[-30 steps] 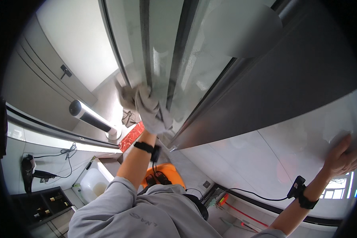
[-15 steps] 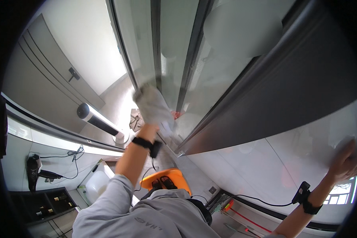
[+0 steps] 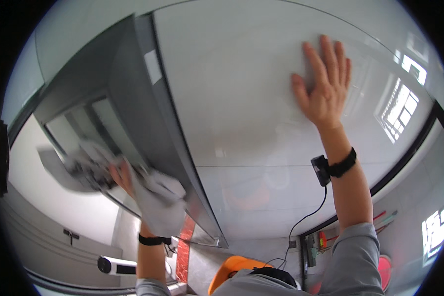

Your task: The person coils a hairdryer cord and hangs the hairdryer, then wipes the shower door and wall tiles with a cloth. They rinse the cloth in the sink, wring it out, and wipe the sink basin and surrounding counter area.

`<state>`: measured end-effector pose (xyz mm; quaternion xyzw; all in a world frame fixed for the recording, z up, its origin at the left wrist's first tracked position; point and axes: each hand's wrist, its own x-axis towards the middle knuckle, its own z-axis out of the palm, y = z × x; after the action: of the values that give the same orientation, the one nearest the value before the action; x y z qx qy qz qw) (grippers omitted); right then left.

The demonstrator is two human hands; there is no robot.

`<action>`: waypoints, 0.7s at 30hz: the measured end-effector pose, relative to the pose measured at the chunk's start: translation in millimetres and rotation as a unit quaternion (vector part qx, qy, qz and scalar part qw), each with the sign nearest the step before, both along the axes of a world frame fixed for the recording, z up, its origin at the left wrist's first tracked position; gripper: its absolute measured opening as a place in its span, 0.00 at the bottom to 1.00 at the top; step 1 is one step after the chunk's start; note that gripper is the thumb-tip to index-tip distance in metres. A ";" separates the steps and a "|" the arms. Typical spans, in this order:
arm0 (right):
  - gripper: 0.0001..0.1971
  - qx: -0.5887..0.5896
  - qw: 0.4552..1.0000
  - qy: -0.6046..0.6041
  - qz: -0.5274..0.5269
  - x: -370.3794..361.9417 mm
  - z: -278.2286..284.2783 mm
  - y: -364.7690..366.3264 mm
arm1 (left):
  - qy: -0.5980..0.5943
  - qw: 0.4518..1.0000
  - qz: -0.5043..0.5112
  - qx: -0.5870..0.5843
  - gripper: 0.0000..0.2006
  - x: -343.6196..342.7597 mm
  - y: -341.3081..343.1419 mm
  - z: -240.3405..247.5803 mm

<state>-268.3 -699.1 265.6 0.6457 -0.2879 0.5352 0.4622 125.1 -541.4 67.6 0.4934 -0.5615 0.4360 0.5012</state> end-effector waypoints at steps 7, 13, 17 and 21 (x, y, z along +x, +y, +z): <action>0.30 0.048 0.998 -0.023 -0.036 -3.7 -2.4 8.4 | 0.137 0.987 -0.055 0.066 0.35 -10.9 19.3 -179.9; 0.32 0.094 0.995 -0.032 0.001 -2.0 -6.3 9.0 | 0.415 0.837 -0.025 0.355 0.28 -25.3 63.4 -276.2; 0.33 0.135 0.990 -0.022 0.012 -1.5 0.9 19.9 | -0.336 0.686 0.188 0.617 0.24 -135.0 99.3 -155.4; 0.35 0.308 0.910 -0.028 0.276 -3.4 -73.9 67.1 | 0.447 0.631 -0.387 0.502 0.25 -175.8 89.4 -147.7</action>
<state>-271.7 -632.0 191.7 0.7944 -0.2618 0.5441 0.0655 -50.6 -452.0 -80.0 0.5406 -0.5403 -0.4216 0.4880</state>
